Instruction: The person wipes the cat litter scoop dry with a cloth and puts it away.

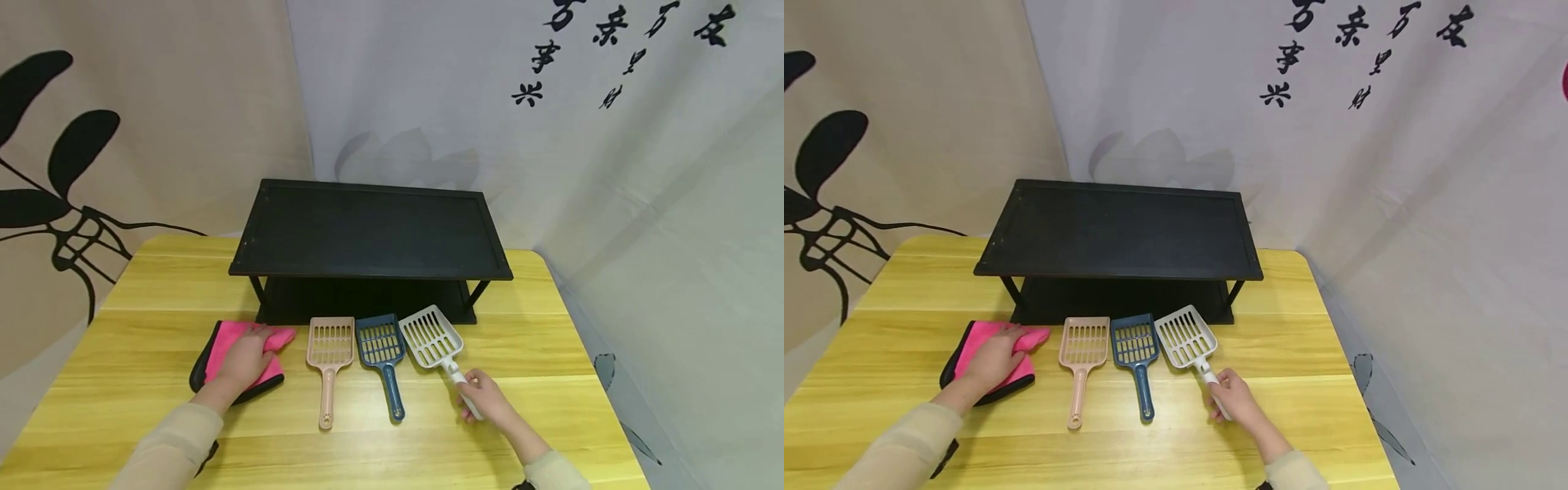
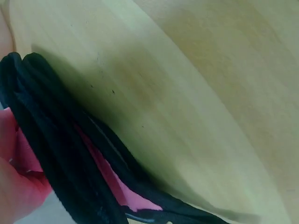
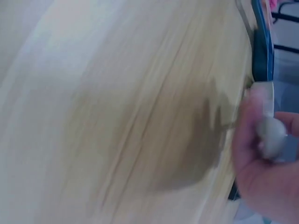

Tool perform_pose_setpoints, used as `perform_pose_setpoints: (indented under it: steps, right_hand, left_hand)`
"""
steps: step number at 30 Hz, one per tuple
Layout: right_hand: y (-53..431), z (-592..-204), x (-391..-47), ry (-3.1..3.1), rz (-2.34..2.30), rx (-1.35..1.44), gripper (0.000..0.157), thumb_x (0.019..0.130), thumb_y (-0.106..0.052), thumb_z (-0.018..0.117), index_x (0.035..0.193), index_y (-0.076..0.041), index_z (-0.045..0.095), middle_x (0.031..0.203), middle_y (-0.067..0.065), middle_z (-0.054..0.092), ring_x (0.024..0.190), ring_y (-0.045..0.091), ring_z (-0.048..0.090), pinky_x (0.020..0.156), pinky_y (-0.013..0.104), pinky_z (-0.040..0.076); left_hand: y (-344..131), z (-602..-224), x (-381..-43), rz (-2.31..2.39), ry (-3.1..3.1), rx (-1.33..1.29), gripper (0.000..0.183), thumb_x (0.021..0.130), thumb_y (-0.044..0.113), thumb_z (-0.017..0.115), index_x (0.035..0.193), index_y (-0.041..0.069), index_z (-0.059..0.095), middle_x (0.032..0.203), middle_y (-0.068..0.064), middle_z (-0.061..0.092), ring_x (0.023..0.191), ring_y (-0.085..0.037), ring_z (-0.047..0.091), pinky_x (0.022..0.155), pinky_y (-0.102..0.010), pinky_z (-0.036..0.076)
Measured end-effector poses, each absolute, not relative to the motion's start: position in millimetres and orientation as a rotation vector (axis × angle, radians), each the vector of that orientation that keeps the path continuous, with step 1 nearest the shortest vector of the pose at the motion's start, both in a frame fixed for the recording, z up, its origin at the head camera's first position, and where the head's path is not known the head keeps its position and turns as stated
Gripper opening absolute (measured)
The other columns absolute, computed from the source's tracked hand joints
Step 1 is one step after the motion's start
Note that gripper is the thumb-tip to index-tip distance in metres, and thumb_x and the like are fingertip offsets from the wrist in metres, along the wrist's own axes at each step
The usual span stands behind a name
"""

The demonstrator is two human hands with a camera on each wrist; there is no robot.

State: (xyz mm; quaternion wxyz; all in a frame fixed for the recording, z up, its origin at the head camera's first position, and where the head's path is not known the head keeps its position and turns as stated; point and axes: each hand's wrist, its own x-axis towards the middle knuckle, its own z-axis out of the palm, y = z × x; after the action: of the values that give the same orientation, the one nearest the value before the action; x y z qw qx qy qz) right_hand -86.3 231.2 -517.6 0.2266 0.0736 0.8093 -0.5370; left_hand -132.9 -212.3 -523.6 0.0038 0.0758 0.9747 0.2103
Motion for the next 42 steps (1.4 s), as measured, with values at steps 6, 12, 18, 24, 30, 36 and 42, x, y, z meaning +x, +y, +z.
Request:
perform_pose_setpoints:
  steps: [6, 12, 18, 24, 30, 36, 42]
  right_hand:
    - [244, -508, -89, 2.070, -1.679, 0.211, 0.044, 0.099, -0.019, 0.042, 0.130, 0.011, 0.035, 0.075, -0.001, 0.057, 0.049, 0.001, 0.042, 0.044, 0.015, 0.034]
    - [253, -503, -91, 2.015, -1.739, 0.204, 0.050, 0.100, -0.023, 0.041, 0.136, 0.011, 0.033, 0.073, -0.003, 0.054, 0.048, 0.000, 0.038, 0.046, 0.015, 0.032]
    - [255, -497, -93, 2.061, -1.685, 0.157, 0.051, 0.099, -0.026, 0.044, 0.134, 0.011, 0.037, 0.071, -0.004, 0.056, 0.047, 0.001, 0.038, 0.045, 0.016, 0.032]
    - [256, -493, -97, 2.085, -1.694, 0.015, 0.050, 0.098, -0.029, 0.046, 0.126, 0.013, 0.044, 0.068, -0.005, 0.057, 0.046, 0.001, 0.038, 0.043, 0.017, 0.032]
    - [251, -487, -100, 2.080, -1.661, 0.008, 0.052, 0.098, -0.033, 0.047, 0.126, 0.010, 0.047, 0.068, -0.006, 0.058, 0.046, 0.002, 0.038, 0.044, 0.016, 0.031]
    - [245, -480, -102, 2.079, -1.609, -0.013, 0.049, 0.099, -0.029, 0.046, 0.126, 0.012, 0.046, 0.067, -0.007, 0.058, 0.044, 0.001, 0.037, 0.042, 0.015, 0.030]
    - [236, -474, -102, 2.046, -1.610, -0.057, 0.047, 0.096, -0.027, 0.051, 0.125, 0.011, 0.048, 0.066, -0.005, 0.059, 0.043, 0.001, 0.036, 0.040, 0.015, 0.030]
  left_hand:
    - [-222, -513, -127, 0.823, 3.063, 0.174, 0.042, 0.084, -0.001, 0.062, 0.124, -0.004, 0.052, 0.117, -0.027, 0.059, 0.105, -0.043, 0.058, 0.087, -0.053, 0.047]
    - [-228, -498, -125, 0.898, 3.107, 0.201, 0.045, 0.086, -0.002, 0.060, 0.129, -0.004, 0.048, 0.124, -0.028, 0.055, 0.108, -0.044, 0.056, 0.087, -0.054, 0.047]
    - [-225, -482, -125, 0.939, 3.107, 0.226, 0.047, 0.086, -0.003, 0.059, 0.131, -0.003, 0.047, 0.129, -0.027, 0.052, 0.113, -0.044, 0.053, 0.090, -0.056, 0.045]
    - [-212, -466, -123, 0.930, 3.093, 0.272, 0.046, 0.086, 0.001, 0.061, 0.130, -0.001, 0.049, 0.127, -0.025, 0.054, 0.111, -0.042, 0.055, 0.090, -0.054, 0.045]
    - [-194, -454, -124, 0.910, 3.087, 0.378, 0.046, 0.085, 0.000, 0.063, 0.129, -0.001, 0.051, 0.134, -0.025, 0.049, 0.122, -0.040, 0.049, 0.095, -0.053, 0.043]
    - [-178, -444, -127, 0.923, 3.091, 0.468, 0.047, 0.085, -0.001, 0.063, 0.130, 0.001, 0.052, 0.134, -0.022, 0.051, 0.122, -0.038, 0.049, 0.095, -0.052, 0.043]
    - [-163, -438, -132, 0.893, 3.070, 0.510, 0.048, 0.085, -0.001, 0.063, 0.131, 0.002, 0.051, 0.136, -0.022, 0.049, 0.122, -0.038, 0.050, 0.095, -0.050, 0.044]
